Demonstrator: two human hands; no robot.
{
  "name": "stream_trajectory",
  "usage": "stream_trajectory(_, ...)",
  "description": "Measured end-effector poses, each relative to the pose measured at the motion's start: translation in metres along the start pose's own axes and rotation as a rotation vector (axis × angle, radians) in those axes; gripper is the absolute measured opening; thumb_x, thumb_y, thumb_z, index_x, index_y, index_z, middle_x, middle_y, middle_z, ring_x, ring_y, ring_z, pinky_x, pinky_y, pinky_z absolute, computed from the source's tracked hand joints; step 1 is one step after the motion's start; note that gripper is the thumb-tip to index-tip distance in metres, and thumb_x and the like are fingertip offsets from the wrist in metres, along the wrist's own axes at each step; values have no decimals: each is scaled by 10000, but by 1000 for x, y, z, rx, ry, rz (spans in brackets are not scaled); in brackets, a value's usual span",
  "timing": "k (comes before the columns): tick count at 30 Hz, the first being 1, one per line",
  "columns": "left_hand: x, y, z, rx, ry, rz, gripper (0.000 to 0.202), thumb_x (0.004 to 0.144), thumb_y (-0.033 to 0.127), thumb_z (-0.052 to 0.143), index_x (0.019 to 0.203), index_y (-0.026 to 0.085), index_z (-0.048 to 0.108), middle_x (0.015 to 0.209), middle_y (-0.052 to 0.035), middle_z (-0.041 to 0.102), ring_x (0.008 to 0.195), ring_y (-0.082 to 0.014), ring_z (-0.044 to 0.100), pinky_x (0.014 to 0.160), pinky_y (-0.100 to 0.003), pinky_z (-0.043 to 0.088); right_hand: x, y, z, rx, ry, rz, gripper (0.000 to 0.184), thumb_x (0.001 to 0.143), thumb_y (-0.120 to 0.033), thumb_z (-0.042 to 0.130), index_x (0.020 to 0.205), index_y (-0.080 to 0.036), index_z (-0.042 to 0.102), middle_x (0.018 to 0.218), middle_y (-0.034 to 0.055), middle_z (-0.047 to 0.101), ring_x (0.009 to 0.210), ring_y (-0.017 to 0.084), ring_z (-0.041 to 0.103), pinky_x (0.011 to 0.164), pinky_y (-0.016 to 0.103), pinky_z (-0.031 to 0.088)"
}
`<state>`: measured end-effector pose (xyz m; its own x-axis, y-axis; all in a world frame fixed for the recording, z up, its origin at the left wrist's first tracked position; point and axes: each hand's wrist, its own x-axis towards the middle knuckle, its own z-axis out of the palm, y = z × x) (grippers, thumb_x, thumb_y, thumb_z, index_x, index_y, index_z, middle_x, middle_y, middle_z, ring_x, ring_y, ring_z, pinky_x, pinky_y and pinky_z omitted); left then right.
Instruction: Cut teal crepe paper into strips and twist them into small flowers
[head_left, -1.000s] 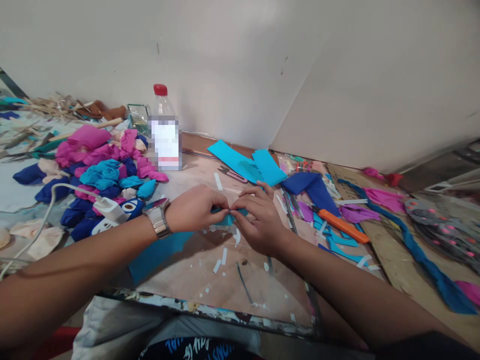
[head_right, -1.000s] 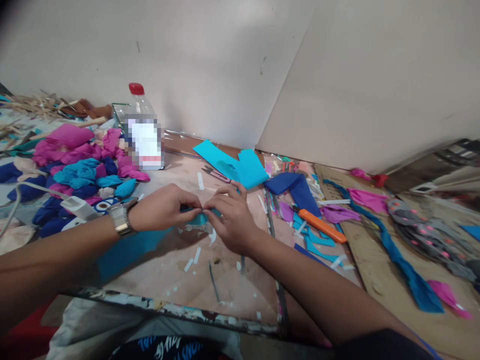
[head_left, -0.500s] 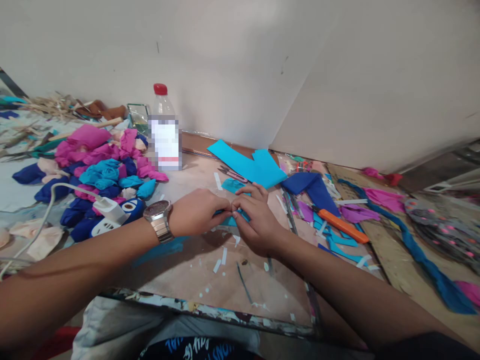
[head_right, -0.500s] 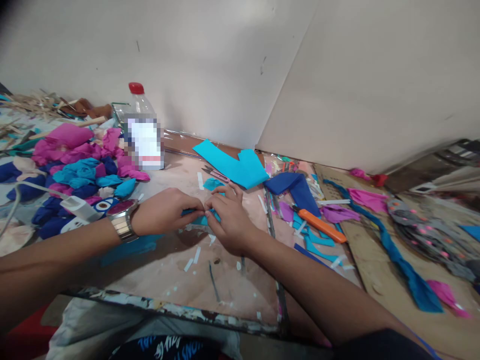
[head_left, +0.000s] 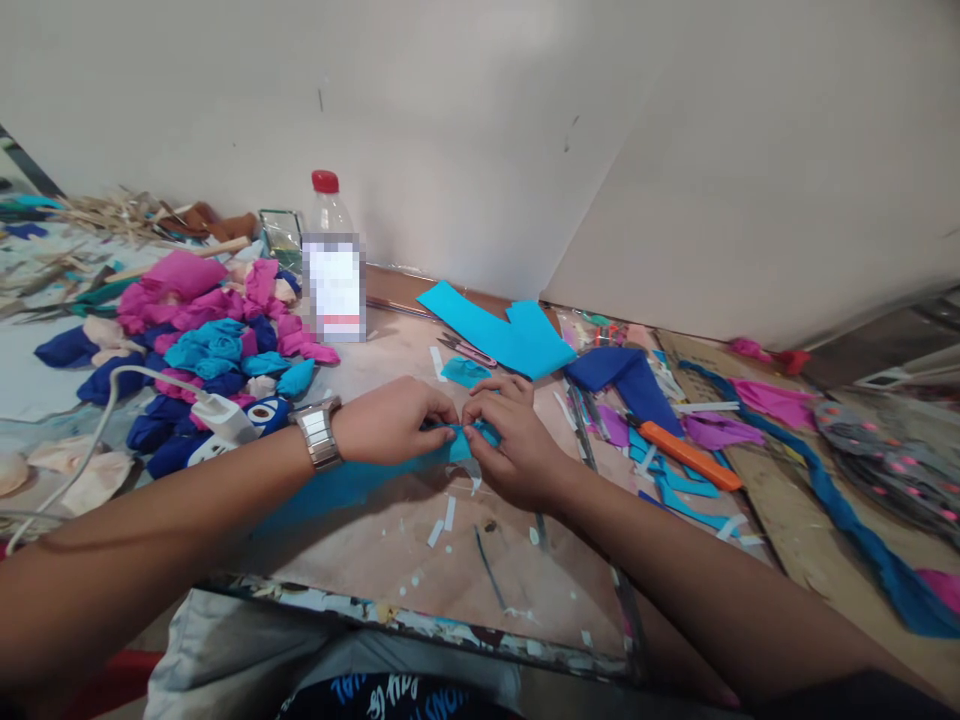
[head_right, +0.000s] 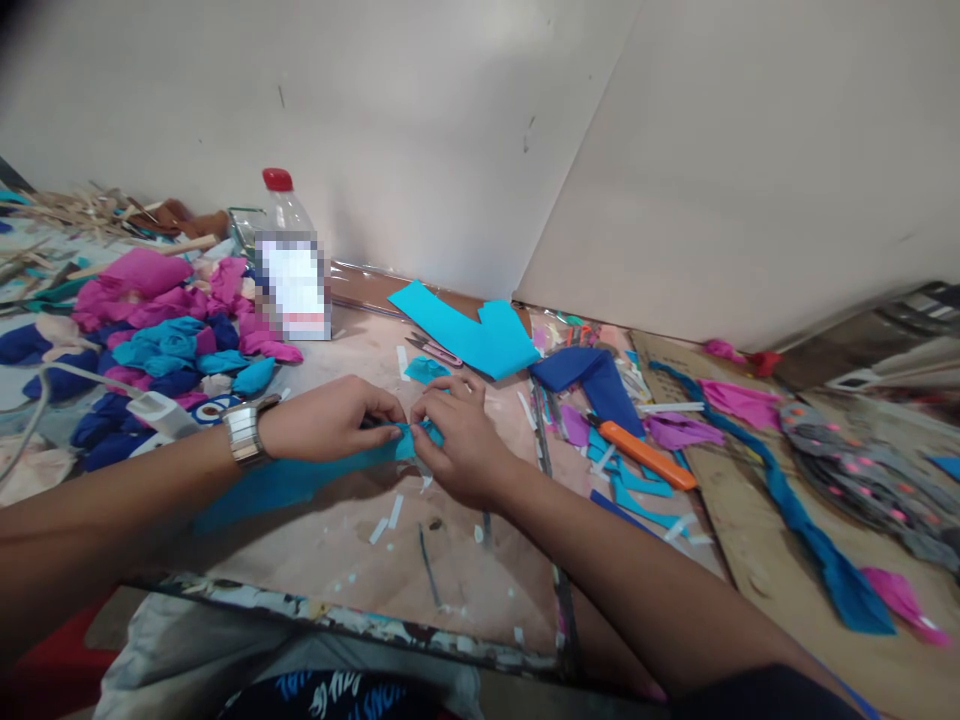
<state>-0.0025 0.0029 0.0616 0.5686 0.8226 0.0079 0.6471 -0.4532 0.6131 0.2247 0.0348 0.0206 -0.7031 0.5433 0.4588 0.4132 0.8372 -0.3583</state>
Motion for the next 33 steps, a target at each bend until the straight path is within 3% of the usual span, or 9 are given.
stream_trajectory(6,1,-3,-2,-30,-23,-33,231,920,313,572,887,155,736,690,6,643,610,-128,483,603,-281,284,-1,0,-1,9,5,-5,57,956,-196,563,954,-240,598,976,35,715,1179,288,566,1055,514,288)
stream_trajectory(11,2,-6,-5,-9,-92,-61,225,888,323,570,735,165,615,599,42,480,571,-115,396,572,-296,236,0,-1,-1,14,29,-7,57,922,-188,554,909,-241,570,939,35,710,1141,289,574,1029,506,288)
stream_trajectory(16,3,-11,-7,-102,-157,-62,261,906,355,553,716,177,558,610,50,419,582,-109,369,556,-287,243,0,-2,-2,49,17,-11,53,883,-184,553,883,-234,568,903,32,682,1092,278,591,1017,503,288)
stream_trajectory(24,3,-12,-7,-131,-168,-40,262,928,359,552,754,169,600,631,45,450,600,-110,382,574,-278,269,0,0,-5,114,13,-43,110,966,-238,523,943,-226,630,920,31,714,1021,252,629,1028,508,288)
stream_trajectory(27,3,-12,-5,-133,-166,-35,277,933,370,551,760,165,621,635,38,468,607,-114,391,576,-280,263,1,-3,-4,109,27,-54,71,967,-276,605,959,-231,661,912,19,741,967,237,659,1051,509,285)
stream_trajectory(33,4,-14,-5,-223,-208,-79,208,881,330,584,837,159,695,656,34,528,609,-115,399,568,-267,282,1,-6,-3,69,77,-78,64,951,-198,671,900,-236,663,854,-16,760,856,193,690,1085,493,280)
